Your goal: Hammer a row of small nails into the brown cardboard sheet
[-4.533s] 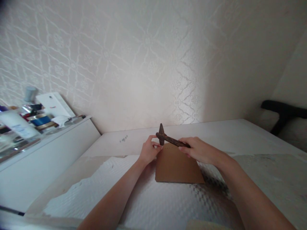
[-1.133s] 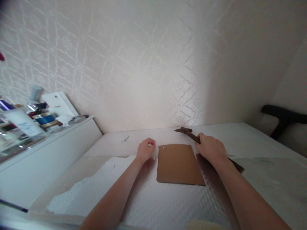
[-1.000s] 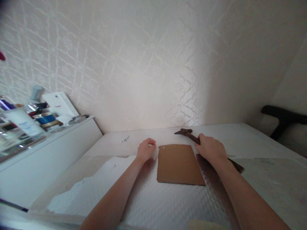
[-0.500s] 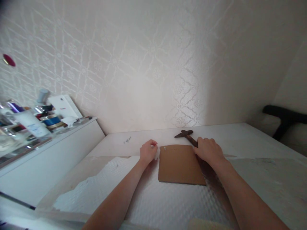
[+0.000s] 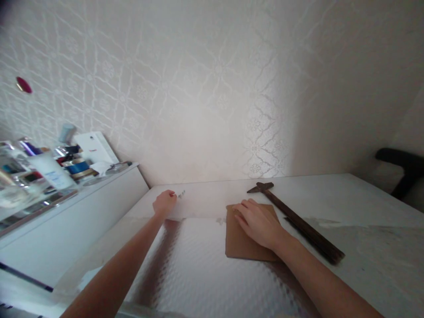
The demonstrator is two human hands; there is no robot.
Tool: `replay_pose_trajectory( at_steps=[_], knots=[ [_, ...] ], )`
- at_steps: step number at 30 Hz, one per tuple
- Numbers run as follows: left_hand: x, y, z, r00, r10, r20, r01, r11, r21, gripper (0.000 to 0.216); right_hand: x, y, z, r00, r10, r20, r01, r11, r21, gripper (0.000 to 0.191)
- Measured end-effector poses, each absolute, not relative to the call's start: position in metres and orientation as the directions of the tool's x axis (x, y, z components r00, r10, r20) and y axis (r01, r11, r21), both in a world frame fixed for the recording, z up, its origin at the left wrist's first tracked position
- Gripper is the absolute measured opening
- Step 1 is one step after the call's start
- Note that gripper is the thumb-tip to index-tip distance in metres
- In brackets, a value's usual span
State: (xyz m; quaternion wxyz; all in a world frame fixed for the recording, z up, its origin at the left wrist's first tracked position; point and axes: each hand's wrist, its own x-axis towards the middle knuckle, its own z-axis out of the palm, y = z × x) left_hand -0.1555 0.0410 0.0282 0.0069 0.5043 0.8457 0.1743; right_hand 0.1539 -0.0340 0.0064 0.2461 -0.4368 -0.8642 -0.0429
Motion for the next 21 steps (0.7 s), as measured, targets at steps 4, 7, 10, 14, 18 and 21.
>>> replay_pose_trajectory(
  at_steps=[4,7,10,14,18,21],
  knots=[
    [-0.178,0.048,0.018,-0.520,0.848,0.097,0.810,0.454,0.371,0.032,0.149,-0.036,0.005,-0.523,0.756,0.393,0.767,0.619,-0.168,0.028],
    [-0.180,0.050,0.016,-0.509,0.858,0.075,0.809,0.447,0.381,0.028,0.151,-0.035,0.006,-0.523,0.769,0.368,0.759,0.616,-0.210,0.028],
    [-0.177,0.050,0.019,-0.503,0.861,0.070,0.813,0.445,0.375,0.023,0.153,-0.034,0.007,-0.520,0.778,0.351,0.756,0.611,-0.235,0.028],
    [-0.174,0.049,0.020,-0.517,0.851,0.088,0.807,0.451,0.382,0.021,0.155,-0.034,0.008,-0.513,0.788,0.341,0.760,0.602,-0.245,0.030],
    [-0.173,0.048,0.018,-0.518,0.848,0.111,0.815,0.449,0.367,0.019,0.156,-0.032,0.007,-0.489,0.797,0.356,0.775,0.584,-0.242,0.030],
    [-0.171,0.046,0.019,-0.516,0.849,0.111,0.822,0.455,0.341,0.021,0.157,-0.030,0.006,-0.485,0.798,0.357,0.780,0.579,-0.237,0.030]
  ],
)
